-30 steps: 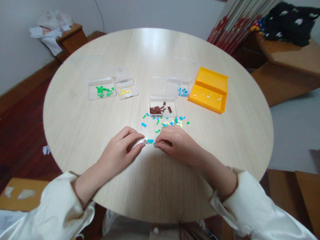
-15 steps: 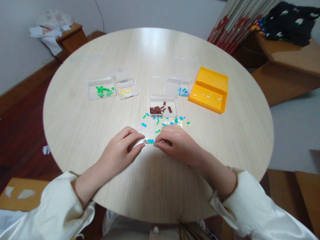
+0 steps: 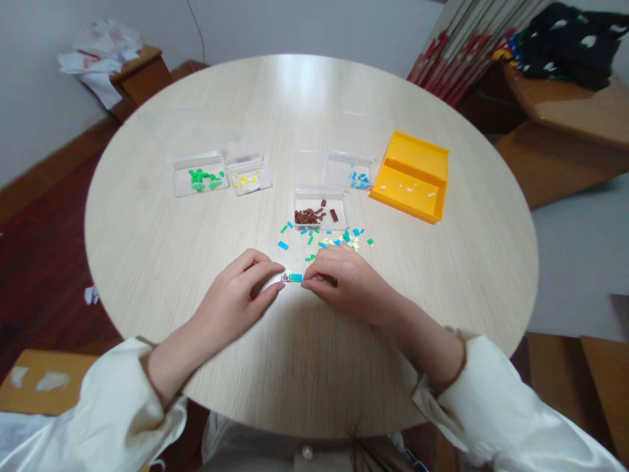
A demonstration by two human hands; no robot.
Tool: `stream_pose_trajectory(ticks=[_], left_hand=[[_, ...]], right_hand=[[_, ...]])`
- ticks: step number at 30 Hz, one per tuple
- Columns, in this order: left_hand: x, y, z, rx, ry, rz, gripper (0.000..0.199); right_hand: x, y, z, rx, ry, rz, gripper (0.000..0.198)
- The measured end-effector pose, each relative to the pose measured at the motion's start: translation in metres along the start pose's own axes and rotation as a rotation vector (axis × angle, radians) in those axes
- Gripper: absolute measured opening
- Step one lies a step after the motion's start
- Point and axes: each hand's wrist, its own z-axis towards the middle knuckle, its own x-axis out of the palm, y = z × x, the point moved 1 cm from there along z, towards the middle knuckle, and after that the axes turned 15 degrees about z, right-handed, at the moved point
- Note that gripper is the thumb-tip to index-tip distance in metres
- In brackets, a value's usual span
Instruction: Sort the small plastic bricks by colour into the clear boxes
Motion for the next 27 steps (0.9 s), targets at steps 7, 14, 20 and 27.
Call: stream_pose_trajectory(ticks=[7,14,20,27], left_hand=[[0.001,0.001,0.0,-0.01,0.012,-0.006,0.014],[0.001,0.001,-0.001,-0.034,0.044,-0.001,0.016],[-0.001,-0.001,0.001,-0.046,0.056,-0.005,0.016],[-0.001,0.0,-0.001,-0.031,0.041,-0.001,0.016]], right_hand=[[-0.013,-0.003,-0.001,0.018,-0.086,-0.003,0.014],[-0.026,-0.006,-0.004,0.07,-0.144,-0.058,0.009],[-0.01,-0.011,-0.004,-0.031,-0.089,-0.089,0.019],[-0.006,-0.011,-0.003,-0.03,-0.085,-0.135,0.018]])
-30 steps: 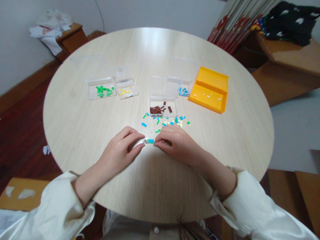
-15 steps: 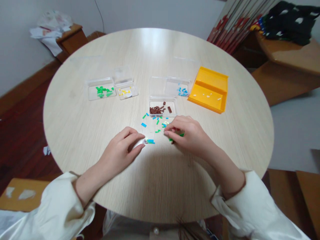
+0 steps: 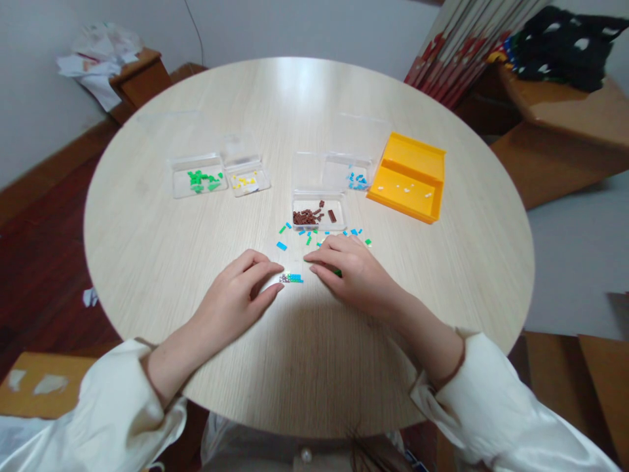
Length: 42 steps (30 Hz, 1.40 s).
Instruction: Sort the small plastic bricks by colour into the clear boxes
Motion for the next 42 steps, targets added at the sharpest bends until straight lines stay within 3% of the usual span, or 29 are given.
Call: stream_pose_trajectory(ticks=[11,42], left_hand=[[0.0001,0.0001,0.0009,-0.017,0.009,-0.022,0.016],[0.0001,0.0005,0.0014,-0.036,0.021,-0.01,0.017]], right_hand=[[-0.0034,0.004,0.0014,-0.007,0.082,0.073,0.019],[0.0034,0.0056,0.0019,0.076,0.054,0.063,0.019]])
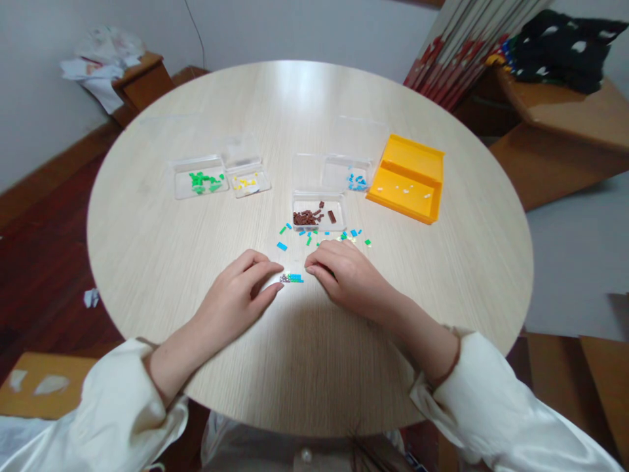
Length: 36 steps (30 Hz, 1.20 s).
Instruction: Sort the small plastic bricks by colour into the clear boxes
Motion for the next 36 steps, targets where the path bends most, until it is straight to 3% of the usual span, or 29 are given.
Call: stream_pose_trajectory(ticks=[8,17,26,36], left_hand=[[0.0,0.0,-0.001,0.01,-0.003,-0.01,0.017],[0.001,0.0,-0.001,0.01,-0.014,-0.014,0.017],[0.002,0.001,-0.001,0.018,-0.026,-0.007,0.017],[0.0,0.0,-0.001,0.019,-0.02,0.0,0.017]], right_hand=[[0.004,-0.002,0.003,-0.057,-0.033,-0.057,0.023],[-0.001,-0.002,0.003,-0.127,-0.191,-0.043,0.019],[-0.002,0.0,0.001,-0.16,-0.091,-0.098,0.015],[0.007,-0.003,0.013,-0.12,-0.112,-0.116,0.019]])
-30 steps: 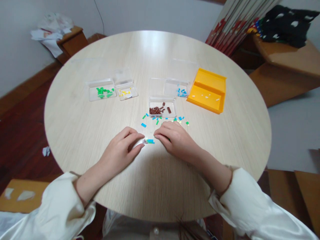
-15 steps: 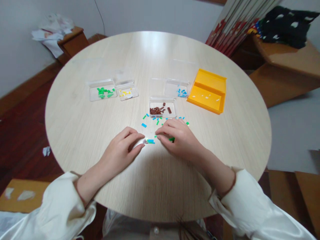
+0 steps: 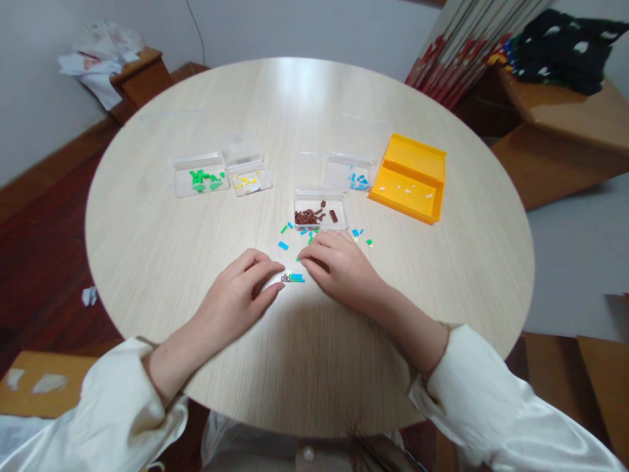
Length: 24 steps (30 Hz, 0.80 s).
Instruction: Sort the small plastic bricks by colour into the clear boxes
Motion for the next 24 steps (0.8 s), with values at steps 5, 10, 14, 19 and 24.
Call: stream_pose_trajectory(ticks=[5,10,14,19,24], left_hand=[[0.0,-0.001,0.0,-0.019,0.007,0.004,0.017],[-0.001,-0.002,0.0,-0.036,-0.017,0.017,0.018],[-0.001,-0.002,0.0,-0.061,-0.019,0.013,0.019],[0.001,-0.001,-0.001,-0.038,-0.065,0.034,0.025],[0.003,0.0,-0.001,0.012,-0.047,0.098,0.033]], right_hand=[[0.006,0.0,0.006,0.027,0.02,0.012,0.02],[0.01,0.001,0.008,0.009,0.024,0.033,0.021],[0.01,0.003,0.007,-0.026,0.024,0.06,0.021],[0.008,0.007,0.006,-0.031,0.004,0.056,0.024],[0.01,0.01,0.006,-0.036,0.015,0.025,0.025]])
